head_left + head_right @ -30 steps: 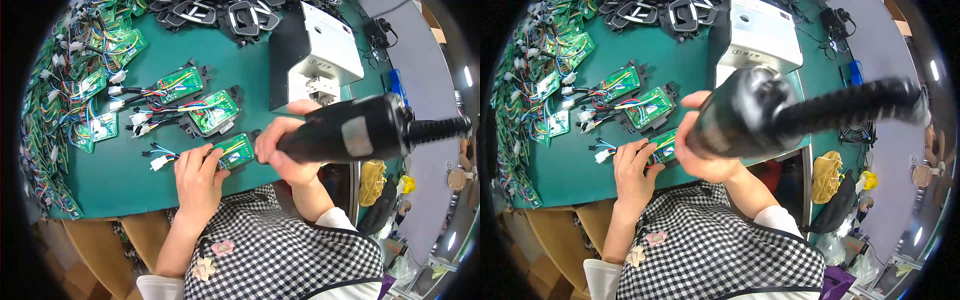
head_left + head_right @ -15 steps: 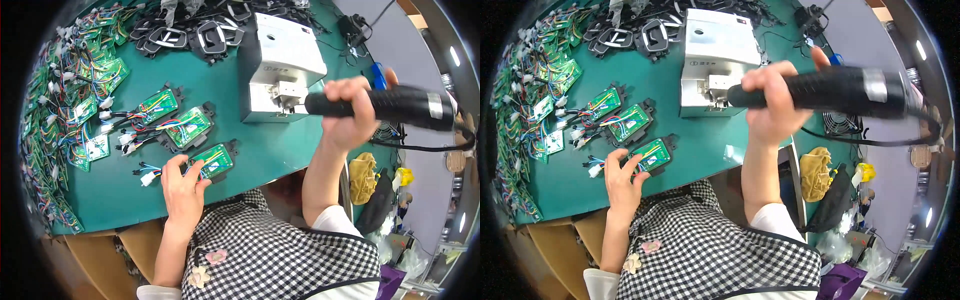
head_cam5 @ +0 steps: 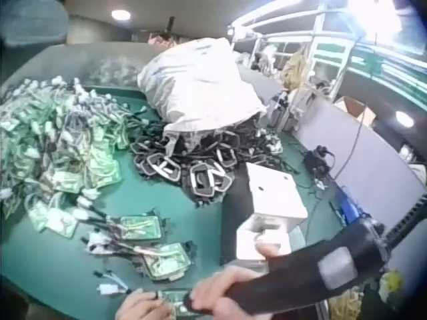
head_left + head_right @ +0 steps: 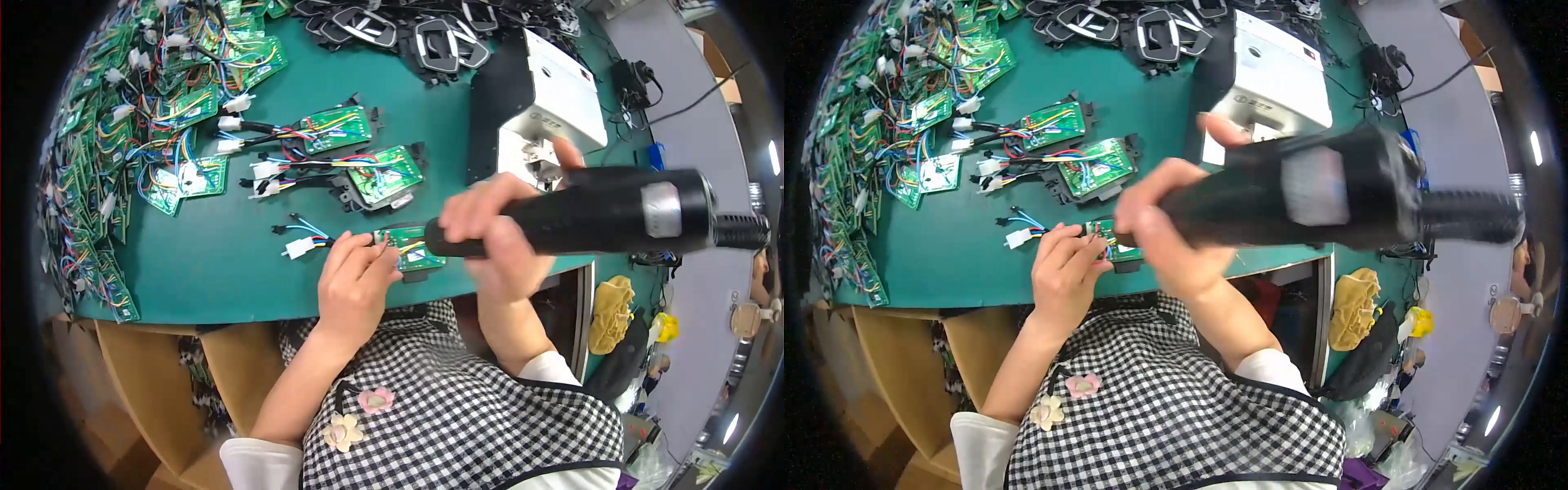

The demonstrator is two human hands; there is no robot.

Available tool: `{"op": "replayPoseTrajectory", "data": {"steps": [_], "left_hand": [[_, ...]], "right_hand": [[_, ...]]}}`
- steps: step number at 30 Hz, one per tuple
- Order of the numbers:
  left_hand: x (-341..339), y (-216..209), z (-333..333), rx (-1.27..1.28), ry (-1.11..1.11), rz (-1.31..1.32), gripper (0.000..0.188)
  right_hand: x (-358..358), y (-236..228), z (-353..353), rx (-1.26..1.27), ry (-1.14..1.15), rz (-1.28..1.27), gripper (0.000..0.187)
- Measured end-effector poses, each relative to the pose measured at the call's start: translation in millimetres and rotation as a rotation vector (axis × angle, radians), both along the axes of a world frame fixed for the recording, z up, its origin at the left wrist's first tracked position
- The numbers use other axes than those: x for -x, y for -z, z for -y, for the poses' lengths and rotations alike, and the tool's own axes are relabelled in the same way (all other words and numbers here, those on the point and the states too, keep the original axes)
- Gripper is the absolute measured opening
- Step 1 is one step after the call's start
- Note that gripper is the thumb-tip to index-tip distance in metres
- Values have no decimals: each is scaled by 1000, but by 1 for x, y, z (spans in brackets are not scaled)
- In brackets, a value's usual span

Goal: The person assembles electronic circuit boards into plastic housings by securing them with screws using an electric screwdriver.

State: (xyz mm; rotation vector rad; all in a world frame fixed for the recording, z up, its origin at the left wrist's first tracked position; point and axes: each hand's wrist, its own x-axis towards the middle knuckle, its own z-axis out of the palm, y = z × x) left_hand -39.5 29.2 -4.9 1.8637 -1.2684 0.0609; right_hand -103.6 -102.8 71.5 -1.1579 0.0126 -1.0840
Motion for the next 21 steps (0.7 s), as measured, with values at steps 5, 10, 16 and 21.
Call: {"op": "replayPoseTrajectory", "data": {"steps": [5,10,16,21], "left_hand": [[0,0,-2,3,14,-31,34],[0,-1,-3,5,9,-48,33],[0,-2,-1,-4,2,-65,34],[0,-2,-2,-16,-1,-31,33]], "right_hand": [[-21,10,-2,91,-90,-265,77],[-31,16,1,291,-111,-431,72],[-33,16,5,280,-208,-445,68],[-29,13,2,192,-212,-343,71]]}}
